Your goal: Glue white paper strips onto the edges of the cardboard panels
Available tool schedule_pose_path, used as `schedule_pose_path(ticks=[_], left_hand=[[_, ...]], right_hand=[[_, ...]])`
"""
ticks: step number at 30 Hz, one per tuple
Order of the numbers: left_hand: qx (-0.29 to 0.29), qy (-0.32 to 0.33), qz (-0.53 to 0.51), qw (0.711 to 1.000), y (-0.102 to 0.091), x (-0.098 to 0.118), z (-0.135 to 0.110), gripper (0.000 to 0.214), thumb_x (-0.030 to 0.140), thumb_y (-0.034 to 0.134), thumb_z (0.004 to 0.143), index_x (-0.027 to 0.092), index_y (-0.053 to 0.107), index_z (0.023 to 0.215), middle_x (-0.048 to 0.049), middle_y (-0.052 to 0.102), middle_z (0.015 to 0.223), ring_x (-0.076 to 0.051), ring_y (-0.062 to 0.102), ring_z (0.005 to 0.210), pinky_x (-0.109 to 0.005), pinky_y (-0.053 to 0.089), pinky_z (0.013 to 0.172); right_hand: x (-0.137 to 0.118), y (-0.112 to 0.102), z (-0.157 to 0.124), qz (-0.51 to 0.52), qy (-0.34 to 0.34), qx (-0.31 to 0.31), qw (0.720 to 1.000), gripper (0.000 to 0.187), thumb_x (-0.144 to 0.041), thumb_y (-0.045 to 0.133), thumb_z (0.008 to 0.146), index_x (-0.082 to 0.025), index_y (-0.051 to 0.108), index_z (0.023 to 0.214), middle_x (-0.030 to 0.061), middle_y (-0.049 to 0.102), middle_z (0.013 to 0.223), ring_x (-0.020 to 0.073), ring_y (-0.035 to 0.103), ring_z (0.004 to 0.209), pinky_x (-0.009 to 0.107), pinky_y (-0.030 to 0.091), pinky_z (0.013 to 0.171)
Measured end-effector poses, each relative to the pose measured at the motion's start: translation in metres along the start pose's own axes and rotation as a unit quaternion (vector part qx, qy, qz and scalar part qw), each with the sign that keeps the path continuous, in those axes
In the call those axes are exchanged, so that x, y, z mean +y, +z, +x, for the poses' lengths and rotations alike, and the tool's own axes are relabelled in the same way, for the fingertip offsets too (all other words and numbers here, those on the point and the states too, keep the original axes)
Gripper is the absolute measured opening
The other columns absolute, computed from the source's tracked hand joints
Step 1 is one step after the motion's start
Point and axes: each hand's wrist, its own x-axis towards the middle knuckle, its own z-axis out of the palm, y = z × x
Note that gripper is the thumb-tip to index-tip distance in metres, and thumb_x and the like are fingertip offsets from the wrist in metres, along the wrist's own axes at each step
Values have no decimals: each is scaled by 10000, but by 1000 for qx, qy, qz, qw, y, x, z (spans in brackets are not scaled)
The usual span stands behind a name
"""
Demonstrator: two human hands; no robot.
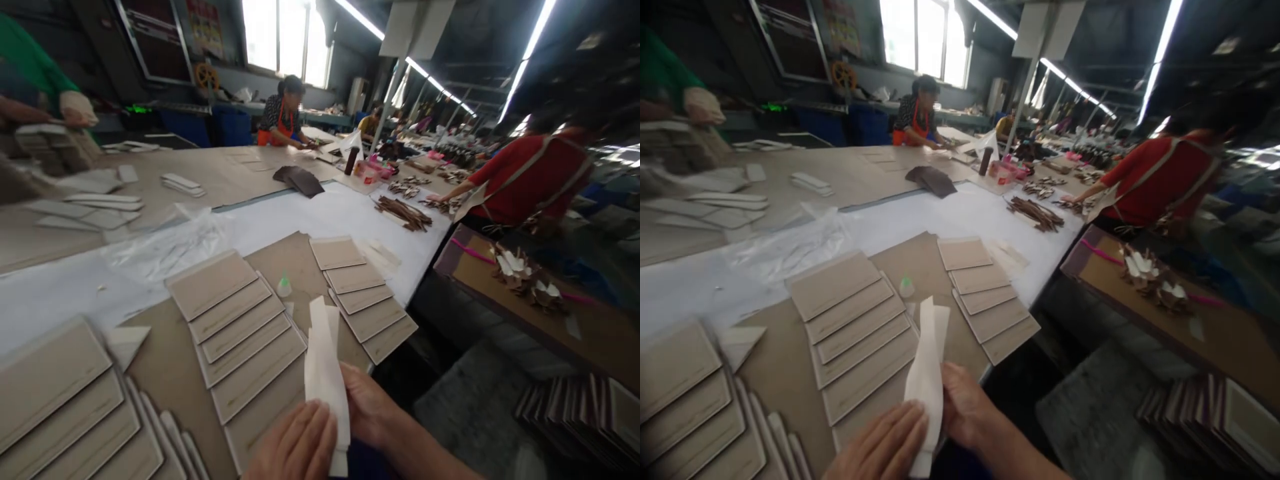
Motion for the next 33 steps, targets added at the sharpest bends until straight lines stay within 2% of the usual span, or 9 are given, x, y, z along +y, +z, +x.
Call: schedule_pose_path(ticks=[5, 12, 18, 20, 22, 24, 28, 30, 33], left_hand=[[-35, -52, -18, 998, 20, 53, 24, 281, 120, 377, 879, 100, 604, 1046, -70, 694, 975, -144, 621, 959, -248, 453, 937], [-79, -77, -29, 993, 46, 103, 52, 288, 143, 382, 883, 103, 591, 1077, -88, 689, 984, -159, 602, 1005, -262, 458, 936], [-45, -108, -104, 988, 65, 138, 63, 270, 227, 472, 855, 111, 583, 1072, -99, 682, 972, -196, 603, 999, -307, 469, 927], [1, -223, -193, 956, 68, 146, 64, 378, 377, 567, 790, 134, 572, 1080, -115, 664, 999, -231, 589, 1021, -341, 461, 934], [57, -436, -287, 851, 70, 151, 69, 455, 477, 613, 722, 159, 581, 1047, -124, 646, 1024, -259, 579, 1024, -354, 474, 894], [97, -621, -395, 670, 73, 152, 80, 448, 507, 606, 713, 157, 604, 992, -107, 658, 923, -241, 613, 885, -318, 505, 766], [109, -715, -595, 350, 83, 151, 102, 556, 573, 557, 715, 107, 618, 1012, -4, 550, 521, -77, 413, 380, -205, 347, 393], [132, -719, -619, 287, 86, 153, 106, 558, 550, 578, 712, 94, 622, 1030, -12, 560, 521, -71, 407, 367, -207, 334, 393], [222, -714, -610, 261, 86, 157, 101, 505, 490, 640, 688, 80, 648, 983, -94, 659, 754, -159, 590, 617, -266, 463, 631]], right_hand=[[-10, -33, -20, -3, 33, -2, 999, 206, -299, 689, 660, -126, 582, 625, 1, 587, 523, 109, 519, 468, 224, 407, 505], [-23, -88, -45, 116, 55, -93, 987, 689, -716, 376, 755, -94, 619, 927, 119, 666, 820, 209, 622, 710, 350, 475, 698], [-20, -121, -52, -31, -45, 29, 998, 507, -566, 638, 668, -97, 606, 859, 53, 628, 591, 143, 552, 473, 273, 439, 506], [-22, -128, -54, -63, -47, 13, 997, 530, -593, 623, 662, -99, 602, 853, 45, 616, 567, 141, 548, 464, 264, 432, 485], [-25, -132, -58, -95, -37, -37, 994, 548, -611, 601, 670, -93, 601, 850, 43, 607, 552, 137, 545, 462, 255, 428, 478], [-28, -134, -65, -127, -17, -97, 987, 566, -623, 588, 676, -93, 595, 875, 36, 598, 550, 130, 538, 458, 248, 423, 472], [-27, -134, -74, -212, 41, -199, 956, 601, -673, 540, 684, -117, 587, 907, 12, 569, 576, 126, 535, 479, 241, 414, 480], [-26, -135, -76, -282, 44, -227, 931, 617, -706, 434, 731, -121, 595, 840, 12, 544, 565, 122, 512, 473, 232, 380, 461], [-27, -138, -76, -440, -39, -226, 868, 618, -666, 285, 821, -137, 601, 765, 45, 573, 618, 143, 524, 534, 244, 362, 490]])
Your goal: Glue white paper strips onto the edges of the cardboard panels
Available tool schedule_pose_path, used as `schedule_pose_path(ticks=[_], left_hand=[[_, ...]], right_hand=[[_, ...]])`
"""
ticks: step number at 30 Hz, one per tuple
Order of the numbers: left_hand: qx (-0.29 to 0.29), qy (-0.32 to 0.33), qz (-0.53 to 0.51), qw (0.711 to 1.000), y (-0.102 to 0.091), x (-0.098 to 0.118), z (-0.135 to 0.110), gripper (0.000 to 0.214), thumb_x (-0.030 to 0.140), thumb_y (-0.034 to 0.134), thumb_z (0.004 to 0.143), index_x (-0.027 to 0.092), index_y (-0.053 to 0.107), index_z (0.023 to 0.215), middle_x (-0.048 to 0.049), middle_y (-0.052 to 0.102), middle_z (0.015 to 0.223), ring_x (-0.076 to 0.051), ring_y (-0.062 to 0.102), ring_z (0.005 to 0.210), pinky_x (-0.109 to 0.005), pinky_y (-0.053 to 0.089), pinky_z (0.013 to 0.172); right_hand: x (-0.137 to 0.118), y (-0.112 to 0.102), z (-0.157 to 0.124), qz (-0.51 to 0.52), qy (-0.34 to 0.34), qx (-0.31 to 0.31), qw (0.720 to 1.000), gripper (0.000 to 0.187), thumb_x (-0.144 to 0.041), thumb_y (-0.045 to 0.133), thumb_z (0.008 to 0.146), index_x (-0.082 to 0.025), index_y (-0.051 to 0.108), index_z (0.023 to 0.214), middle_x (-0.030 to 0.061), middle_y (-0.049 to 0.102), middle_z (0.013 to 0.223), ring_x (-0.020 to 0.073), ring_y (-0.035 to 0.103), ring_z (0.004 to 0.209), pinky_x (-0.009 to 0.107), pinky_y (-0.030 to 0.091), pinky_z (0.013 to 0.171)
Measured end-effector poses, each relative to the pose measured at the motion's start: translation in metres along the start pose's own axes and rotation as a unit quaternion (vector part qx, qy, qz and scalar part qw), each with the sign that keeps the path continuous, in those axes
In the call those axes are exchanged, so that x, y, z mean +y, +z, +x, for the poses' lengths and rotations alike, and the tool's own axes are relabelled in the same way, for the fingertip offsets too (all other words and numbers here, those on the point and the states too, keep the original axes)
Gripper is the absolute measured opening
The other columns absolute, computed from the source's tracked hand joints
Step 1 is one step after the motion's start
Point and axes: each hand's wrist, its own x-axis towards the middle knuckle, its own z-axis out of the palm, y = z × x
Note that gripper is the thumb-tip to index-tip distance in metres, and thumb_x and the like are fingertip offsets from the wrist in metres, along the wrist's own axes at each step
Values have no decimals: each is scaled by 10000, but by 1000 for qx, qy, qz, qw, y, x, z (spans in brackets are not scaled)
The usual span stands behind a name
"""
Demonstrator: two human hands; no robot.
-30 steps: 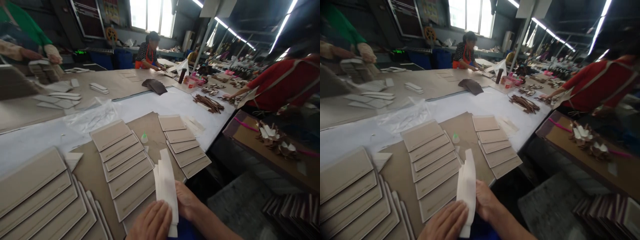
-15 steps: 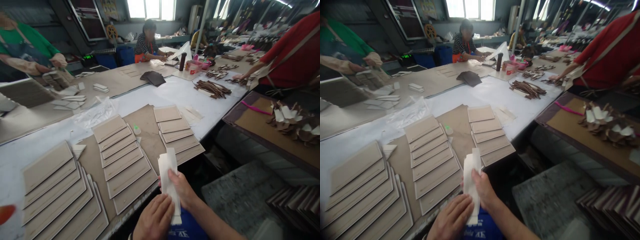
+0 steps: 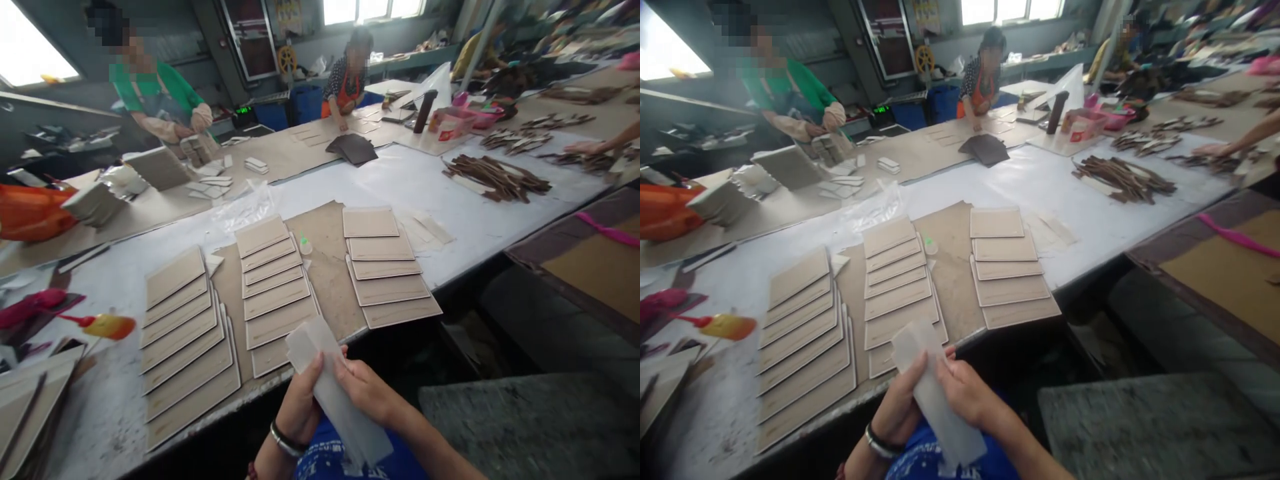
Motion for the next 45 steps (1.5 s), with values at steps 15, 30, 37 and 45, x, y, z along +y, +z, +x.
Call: schedule_pose_path(ticks=[15, 30, 37, 45], left_hand=[[112, 130, 32, 985, -139, 21, -45, 425, 344, 782, 541, 139, 615, 874, 53, 487, 506, -71, 450, 470, -202, 361, 486], [269, 91, 43, 958, -196, 18, -34, 333, 423, 725, 561, 129, 572, 595, 35, 475, 424, -74, 409, 427, -200, 321, 455], [299, 91, 106, 944, -189, 11, -23, 324, 451, 692, 601, 139, 609, 621, 31, 483, 444, -99, 429, 443, -217, 344, 466], [249, 301, 544, 742, -201, -7, -19, 180, 277, 526, 791, 194, 661, 706, -61, 610, 636, -172, 550, 622, -271, 432, 622]], right_hand=[[-9, 58, 39, -289, 14, -95, 953, 335, -312, 379, 859, -177, 623, 674, -21, 499, 525, 99, 452, 479, 201, 353, 510], [1, 122, 95, -316, -5, -112, 942, 148, -289, 525, 790, -180, 615, 749, 19, 593, 789, 159, 534, 775, 242, 380, 703], [21, 111, 106, -222, 70, -127, 964, 198, -330, 457, 829, -181, 508, 709, -19, 563, 653, 112, 534, 606, 211, 393, 591], [39, 83, 143, -312, 118, -69, 940, 320, -349, 395, 839, -190, 445, 566, -55, 446, 438, 77, 423, 374, 198, 335, 453]])
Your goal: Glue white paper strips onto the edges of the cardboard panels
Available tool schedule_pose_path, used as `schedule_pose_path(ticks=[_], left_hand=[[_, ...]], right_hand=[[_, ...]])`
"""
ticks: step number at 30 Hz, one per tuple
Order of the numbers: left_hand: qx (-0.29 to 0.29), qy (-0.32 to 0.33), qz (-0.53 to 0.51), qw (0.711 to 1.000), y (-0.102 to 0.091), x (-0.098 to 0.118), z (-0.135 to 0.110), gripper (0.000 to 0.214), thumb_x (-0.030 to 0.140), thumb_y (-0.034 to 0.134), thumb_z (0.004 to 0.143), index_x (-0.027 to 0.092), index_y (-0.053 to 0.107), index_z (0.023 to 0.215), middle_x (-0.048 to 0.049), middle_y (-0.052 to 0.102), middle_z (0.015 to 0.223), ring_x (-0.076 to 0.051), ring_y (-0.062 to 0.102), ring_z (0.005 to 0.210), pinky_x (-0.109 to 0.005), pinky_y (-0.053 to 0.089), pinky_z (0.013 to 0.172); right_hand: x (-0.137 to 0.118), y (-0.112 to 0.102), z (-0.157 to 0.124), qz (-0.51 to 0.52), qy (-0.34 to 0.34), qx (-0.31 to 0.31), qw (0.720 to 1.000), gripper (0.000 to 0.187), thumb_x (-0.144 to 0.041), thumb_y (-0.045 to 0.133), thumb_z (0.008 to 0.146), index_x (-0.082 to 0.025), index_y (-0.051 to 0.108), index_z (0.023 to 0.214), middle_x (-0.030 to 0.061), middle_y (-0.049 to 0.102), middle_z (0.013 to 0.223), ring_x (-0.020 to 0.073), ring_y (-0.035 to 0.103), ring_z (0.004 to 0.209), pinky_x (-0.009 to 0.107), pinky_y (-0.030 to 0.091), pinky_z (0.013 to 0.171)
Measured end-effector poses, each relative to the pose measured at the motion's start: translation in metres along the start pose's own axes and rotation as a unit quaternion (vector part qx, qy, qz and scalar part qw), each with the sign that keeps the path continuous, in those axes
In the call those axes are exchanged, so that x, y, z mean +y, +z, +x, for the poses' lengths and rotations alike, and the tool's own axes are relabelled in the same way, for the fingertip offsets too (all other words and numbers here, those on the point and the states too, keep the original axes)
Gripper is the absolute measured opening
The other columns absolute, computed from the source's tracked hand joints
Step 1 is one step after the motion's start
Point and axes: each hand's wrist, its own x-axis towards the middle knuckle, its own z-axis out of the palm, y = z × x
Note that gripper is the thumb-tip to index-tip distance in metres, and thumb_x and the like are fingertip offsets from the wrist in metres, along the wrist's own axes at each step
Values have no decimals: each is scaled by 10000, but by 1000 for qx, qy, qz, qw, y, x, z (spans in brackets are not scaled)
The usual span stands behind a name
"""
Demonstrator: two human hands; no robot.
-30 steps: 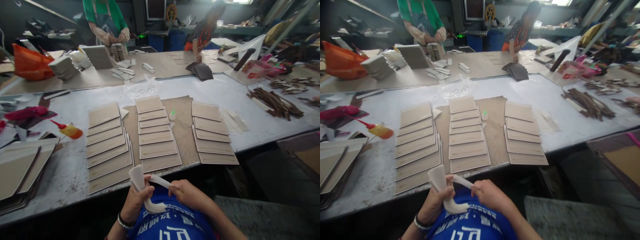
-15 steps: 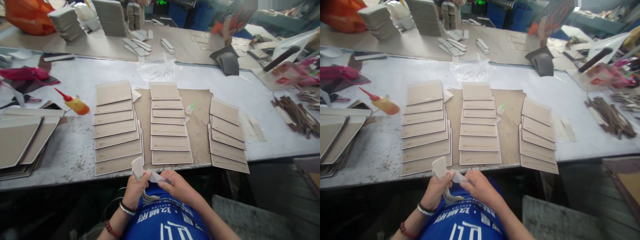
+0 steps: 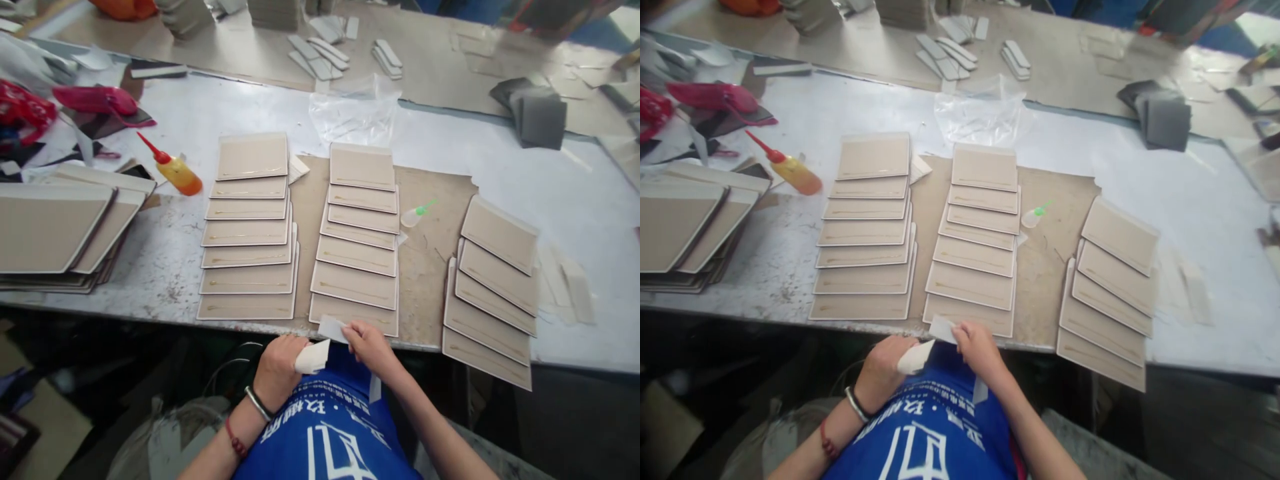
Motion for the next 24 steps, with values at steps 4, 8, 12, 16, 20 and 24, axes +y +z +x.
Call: schedule_pose_path(ticks=[4, 8, 12, 16, 20, 24], left_hand=[[11, 86, 151, 985, 2, -2, 0, 208, 230, 460, 845, 169, 648, 779, -77, 610, 708, -188, 533, 676, -303, 448, 630], [38, 132, 146, 980, 10, -8, 4, 167, 169, 466, 840, 139, 629, 844, -122, 635, 953, -214, 548, 909, -353, 476, 807], [39, 137, 129, 981, 18, -17, 6, 155, 144, 467, 832, 133, 622, 839, -148, 627, 1065, -230, 544, 1013, -383, 478, 868], [42, 134, 113, 984, 21, -21, 6, 169, 136, 456, 831, 156, 623, 846, -139, 616, 1129, -228, 552, 1046, -391, 482, 883], [27, 142, 116, 983, 22, -22, 7, 186, 120, 443, 831, 150, 626, 855, -141, 603, 1163, -228, 548, 1074, -388, 478, 899], [8, 149, 117, 982, 23, -24, 8, 222, 111, 417, 834, 164, 632, 849, -120, 600, 1178, -220, 540, 1087, -391, 471, 912]], right_hand=[[0, -5, 21, -33, -5, -19, 999, 332, -347, 388, 837, -194, 447, 549, -51, 439, 402, 91, 442, 368, 204, 326, 447], [-9, -2, 31, -57, 6, -9, 998, 321, -340, 387, 837, -194, 455, 559, -49, 460, 414, 98, 466, 386, 211, 331, 472], [-19, -2, 33, -123, 6, 19, 992, 327, -323, 390, 847, -191, 483, 562, -41, 463, 418, 108, 472, 444, 220, 324, 520], [-24, -3, 34, -156, -5, 28, 987, 312, -305, 399, 857, -189, 513, 591, -29, 505, 464, 109, 469, 480, 218, 311, 532], [-27, -2, 34, -171, -2, 29, 985, 299, -290, 403, 867, -186, 538, 621, -19, 539, 510, 107, 468, 485, 217, 306, 532], [-30, -1, 33, -189, 5, 29, 982, 292, -279, 412, 875, -179, 570, 651, -11, 547, 523, 111, 472, 501, 217, 304, 537]])
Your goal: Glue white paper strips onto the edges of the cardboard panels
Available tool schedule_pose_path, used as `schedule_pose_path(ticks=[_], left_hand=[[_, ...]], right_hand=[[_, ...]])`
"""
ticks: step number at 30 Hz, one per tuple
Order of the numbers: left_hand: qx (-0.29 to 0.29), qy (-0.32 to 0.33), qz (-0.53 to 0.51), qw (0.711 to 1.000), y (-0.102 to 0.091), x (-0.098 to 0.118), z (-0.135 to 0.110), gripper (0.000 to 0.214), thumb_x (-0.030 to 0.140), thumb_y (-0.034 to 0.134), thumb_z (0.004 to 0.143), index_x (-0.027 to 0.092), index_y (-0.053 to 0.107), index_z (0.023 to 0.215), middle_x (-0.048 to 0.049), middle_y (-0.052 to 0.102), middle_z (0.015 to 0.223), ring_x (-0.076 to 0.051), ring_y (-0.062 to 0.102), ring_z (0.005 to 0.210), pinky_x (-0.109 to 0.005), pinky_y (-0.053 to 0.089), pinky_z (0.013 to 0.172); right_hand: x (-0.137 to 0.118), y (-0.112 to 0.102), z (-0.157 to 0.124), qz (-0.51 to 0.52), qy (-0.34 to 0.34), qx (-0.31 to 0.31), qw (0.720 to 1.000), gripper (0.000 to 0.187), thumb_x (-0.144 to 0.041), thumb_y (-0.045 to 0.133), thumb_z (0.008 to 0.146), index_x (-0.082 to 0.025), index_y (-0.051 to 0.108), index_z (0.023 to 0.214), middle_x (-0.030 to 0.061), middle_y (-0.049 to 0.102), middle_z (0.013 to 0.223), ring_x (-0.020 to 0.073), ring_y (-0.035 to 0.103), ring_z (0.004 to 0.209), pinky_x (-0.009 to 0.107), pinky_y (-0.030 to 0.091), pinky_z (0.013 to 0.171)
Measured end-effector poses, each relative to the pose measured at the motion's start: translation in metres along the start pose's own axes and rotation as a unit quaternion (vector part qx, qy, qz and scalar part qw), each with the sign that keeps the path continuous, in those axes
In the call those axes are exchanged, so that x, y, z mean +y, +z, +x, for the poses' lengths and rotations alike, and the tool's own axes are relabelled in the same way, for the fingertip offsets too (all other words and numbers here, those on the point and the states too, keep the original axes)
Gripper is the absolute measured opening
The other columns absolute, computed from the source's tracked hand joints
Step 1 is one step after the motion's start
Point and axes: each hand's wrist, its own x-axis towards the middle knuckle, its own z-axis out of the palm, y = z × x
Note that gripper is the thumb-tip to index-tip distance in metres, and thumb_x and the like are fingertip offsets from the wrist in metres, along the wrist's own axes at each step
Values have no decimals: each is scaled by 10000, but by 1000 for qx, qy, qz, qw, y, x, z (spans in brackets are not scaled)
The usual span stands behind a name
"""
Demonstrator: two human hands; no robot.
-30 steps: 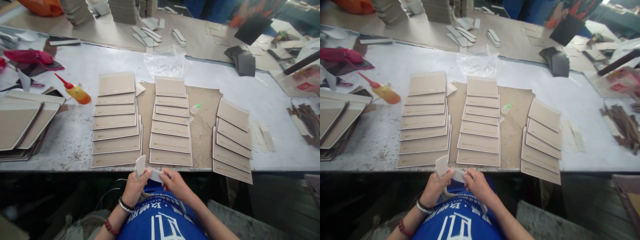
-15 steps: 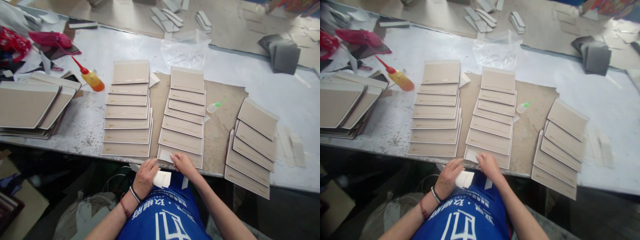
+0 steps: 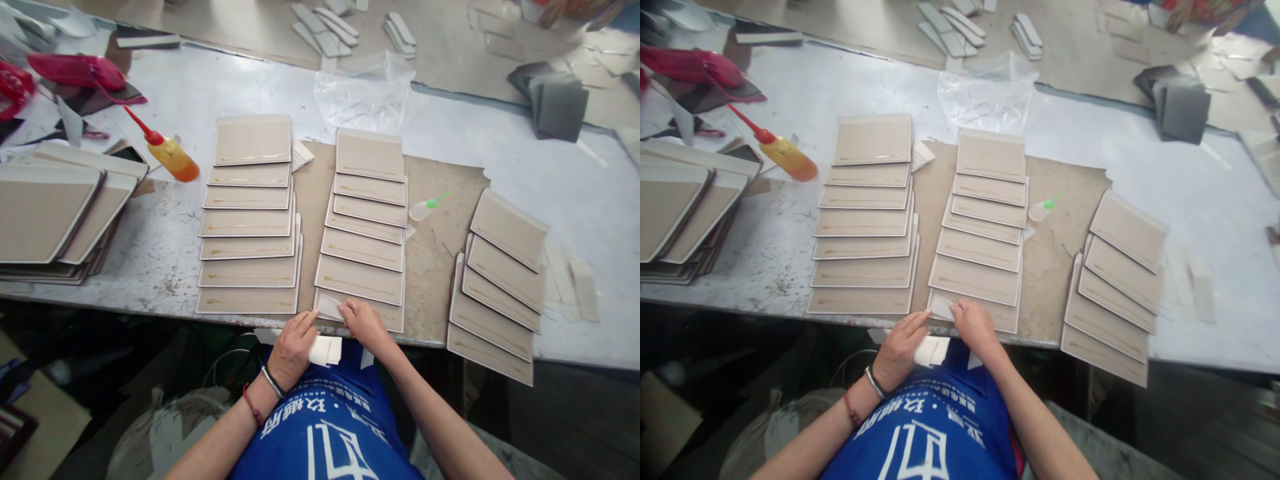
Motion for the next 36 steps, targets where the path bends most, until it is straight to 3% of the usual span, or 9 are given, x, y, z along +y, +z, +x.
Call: schedule_pose_path(ticks=[21, 29, 32, 36], left_hand=[[14, 32, 18, 999, 5, -3, 2, 219, 97, 408, 833, 161, 614, 791, -116, 616, 1147, -224, 555, 1060, -381, 486, 894], [1, 36, 43, 998, 7, -2, 5, 233, 64, 390, 814, 155, 603, 780, -127, 638, 1084, -229, 573, 1005, -385, 495, 865], [1, 39, 57, 998, 8, -1, 6, 222, 66, 403, 806, 162, 598, 761, -127, 637, 1081, -233, 579, 989, -385, 500, 851], [-8, 55, 72, 996, 6, 0, 7, 236, 46, 391, 802, 159, 592, 754, -133, 634, 1090, -230, 578, 997, -373, 495, 864]], right_hand=[[-3, 0, 1, -73, 12, 0, 997, 264, -316, 409, 890, -188, 629, 819, 76, 668, 804, 184, 582, 775, 252, 314, 637], [-8, -1, -2, -71, 23, 0, 997, 249, -347, 429, 866, -207, 622, 795, 78, 671, 813, 203, 589, 780, 270, 312, 620], [3, -14, -14, -91, 28, 16, 995, 225, -344, 437, 855, -215, 614, 802, 67, 664, 785, 205, 585, 748, 271, 304, 599], [48, -38, -38, -62, 52, 74, 994, 237, -311, 414, 862, -200, 590, 750, 45, 638, 727, 175, 562, 695, 256, 310, 599]])
